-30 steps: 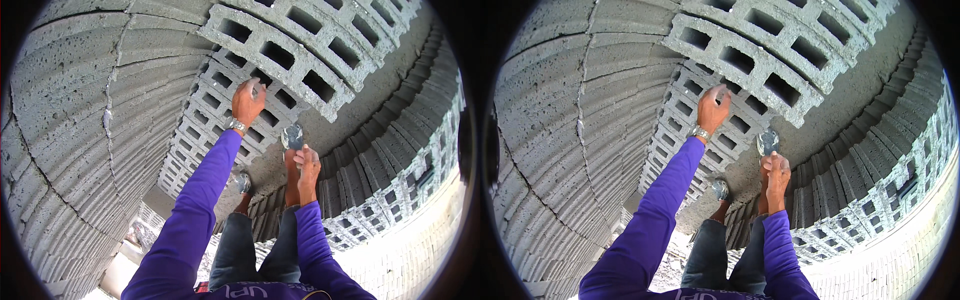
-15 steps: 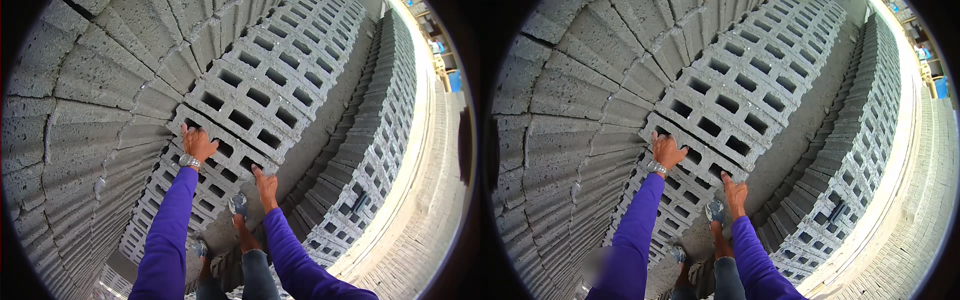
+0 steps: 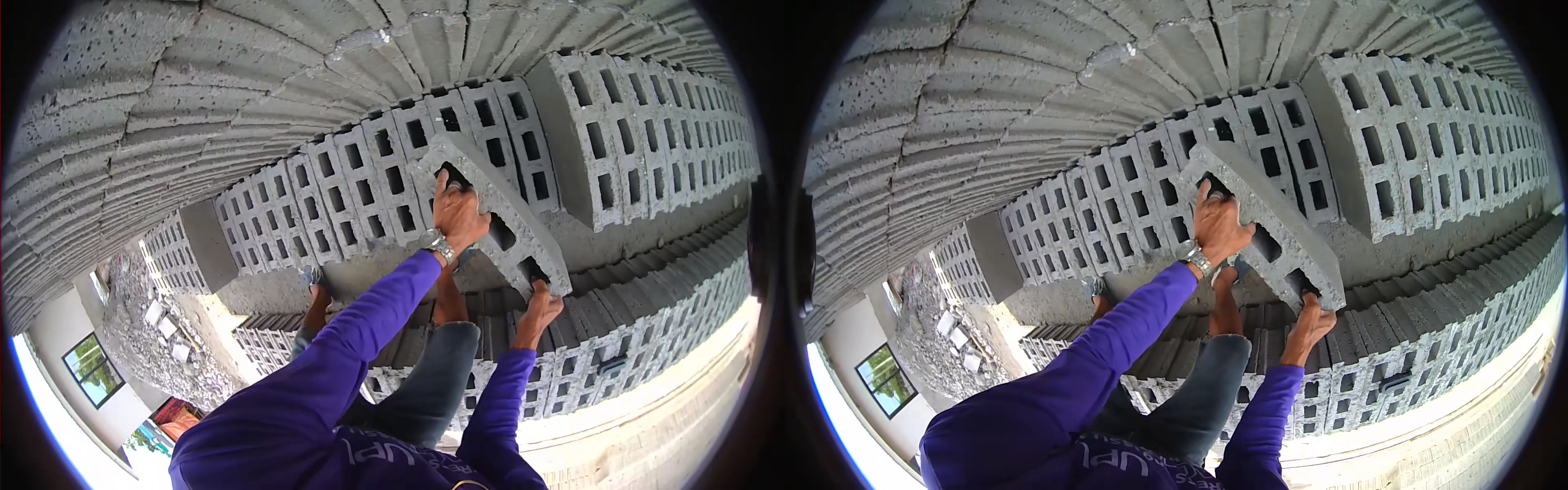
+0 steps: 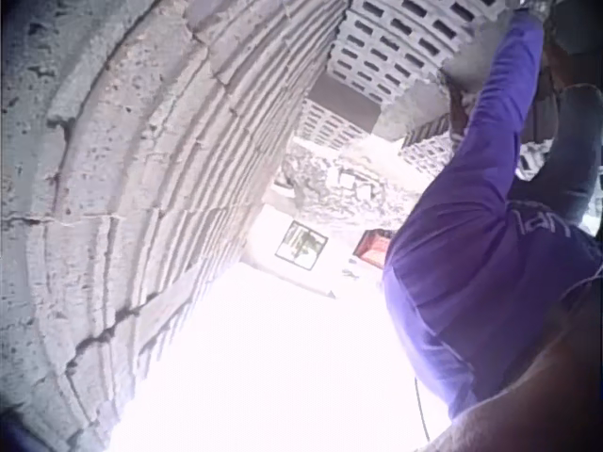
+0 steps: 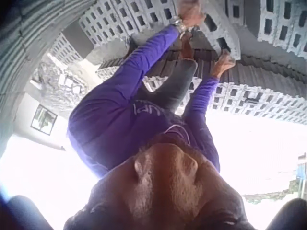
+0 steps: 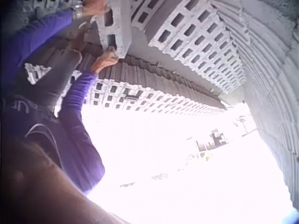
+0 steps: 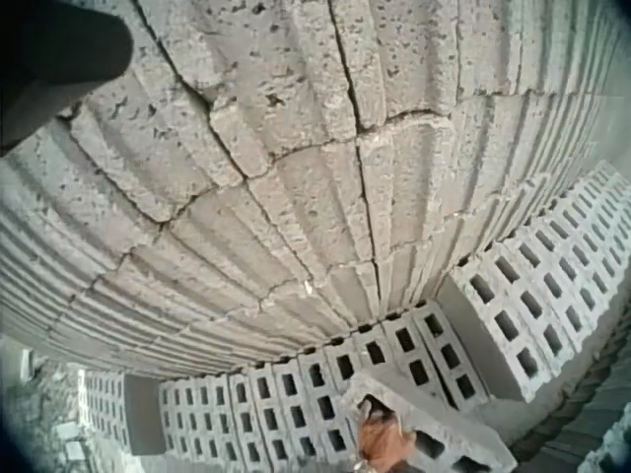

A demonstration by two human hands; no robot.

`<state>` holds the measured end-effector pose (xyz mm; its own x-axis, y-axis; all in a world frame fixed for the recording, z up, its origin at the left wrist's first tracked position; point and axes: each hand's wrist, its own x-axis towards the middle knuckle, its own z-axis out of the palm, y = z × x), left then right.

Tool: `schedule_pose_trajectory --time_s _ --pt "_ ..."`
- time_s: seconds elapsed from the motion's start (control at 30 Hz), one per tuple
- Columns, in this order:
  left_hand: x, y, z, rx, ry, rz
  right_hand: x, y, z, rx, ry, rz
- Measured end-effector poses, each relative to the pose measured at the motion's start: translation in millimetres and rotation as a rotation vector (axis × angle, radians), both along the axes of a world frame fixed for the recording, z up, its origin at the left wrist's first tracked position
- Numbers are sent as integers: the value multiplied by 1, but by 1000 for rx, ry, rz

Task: Stacking concrete cinder blocks to build a wall or pillar, using a trowel to apply and clean mortar.

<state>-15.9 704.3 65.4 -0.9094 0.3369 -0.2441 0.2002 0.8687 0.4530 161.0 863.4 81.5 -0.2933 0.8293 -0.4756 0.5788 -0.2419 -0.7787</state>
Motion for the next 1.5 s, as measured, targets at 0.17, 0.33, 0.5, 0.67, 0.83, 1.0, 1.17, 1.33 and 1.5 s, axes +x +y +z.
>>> schedule_pose_trajectory --time_s 0.17,0.33,0.5,0.67,0.83,1.0,1.17,1.33,1.5 --pt "116 -143 8 -92 -236 384 23 -67 28 230 -668 486" --pt "199 -294 18 -177 -402 803 -11 -200 26 304 -673 951" --pt "247 -441 9 -206 -256 1176 -65 -376 -1 400 -594 1400" --pt "256 -581 -2 -168 -246 1617 -137 -594 0 425 -436 1896" --pt "240 -683 -23 -43 -353 1949 -189 -787 -29 620 -404 2260" --pt "248 -739 -63 28 -469 2076 -189 -892 -63 776 -435 2386" --pt "277 -757 -21 465 -397 2023 -155 -888 -47 1113 30 2372" --pt "357 -759 -16 305 36 2224 -84 -876 -36 1060 387 2536" --pt "354 -771 -27 364 -163 2258 -87 -891 -65 1104 73 2596"
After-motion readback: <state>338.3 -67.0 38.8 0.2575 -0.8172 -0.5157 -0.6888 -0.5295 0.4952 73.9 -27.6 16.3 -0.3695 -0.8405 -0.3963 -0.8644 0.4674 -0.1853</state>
